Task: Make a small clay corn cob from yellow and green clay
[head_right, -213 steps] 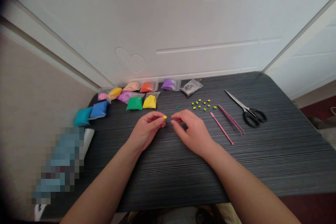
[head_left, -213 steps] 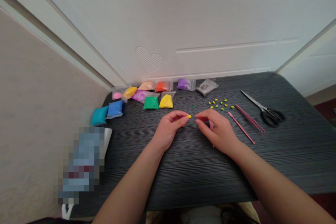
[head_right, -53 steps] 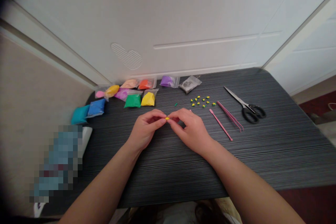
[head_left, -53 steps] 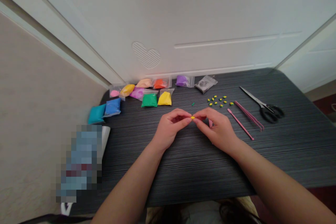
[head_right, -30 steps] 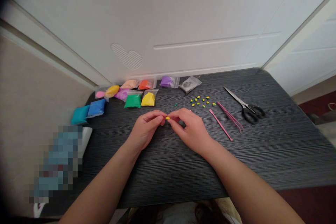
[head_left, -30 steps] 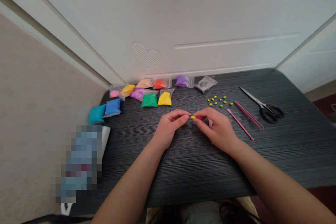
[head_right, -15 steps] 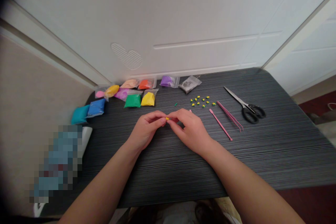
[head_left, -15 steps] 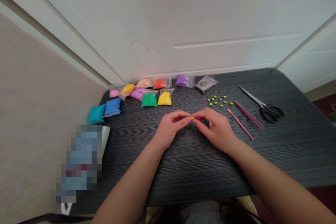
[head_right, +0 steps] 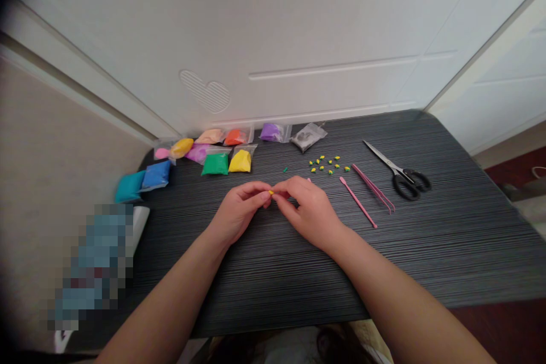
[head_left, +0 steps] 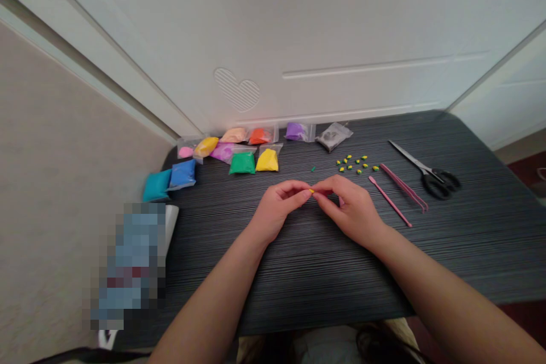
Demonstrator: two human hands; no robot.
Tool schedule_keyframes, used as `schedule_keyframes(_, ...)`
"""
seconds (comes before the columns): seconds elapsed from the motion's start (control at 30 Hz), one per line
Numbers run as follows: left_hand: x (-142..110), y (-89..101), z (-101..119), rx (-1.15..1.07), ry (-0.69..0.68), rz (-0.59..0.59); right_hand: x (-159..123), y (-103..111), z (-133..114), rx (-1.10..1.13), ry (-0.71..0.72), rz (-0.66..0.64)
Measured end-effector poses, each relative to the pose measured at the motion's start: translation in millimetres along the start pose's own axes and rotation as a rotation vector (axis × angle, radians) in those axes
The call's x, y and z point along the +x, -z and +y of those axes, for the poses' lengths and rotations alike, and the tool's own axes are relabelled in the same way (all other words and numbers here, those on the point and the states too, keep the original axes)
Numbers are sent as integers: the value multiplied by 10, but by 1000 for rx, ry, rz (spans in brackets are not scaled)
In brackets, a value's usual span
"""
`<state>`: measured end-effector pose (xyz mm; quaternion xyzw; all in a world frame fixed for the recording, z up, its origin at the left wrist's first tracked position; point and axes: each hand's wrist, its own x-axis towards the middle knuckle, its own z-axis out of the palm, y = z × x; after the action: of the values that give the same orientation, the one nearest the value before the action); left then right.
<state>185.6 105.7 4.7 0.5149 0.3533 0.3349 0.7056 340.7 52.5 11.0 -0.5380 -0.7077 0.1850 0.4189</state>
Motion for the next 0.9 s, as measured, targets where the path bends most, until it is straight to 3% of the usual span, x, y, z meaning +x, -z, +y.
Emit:
schedule_keyframes(0.5, 1, -7, -8, -7, -69, 100, 8, 15, -7, -19, 18, 20)
schedule_keyframes(0.9, 4, 9, -21, -8, -55, 93, 7, 9, -14, -17, 23, 20)
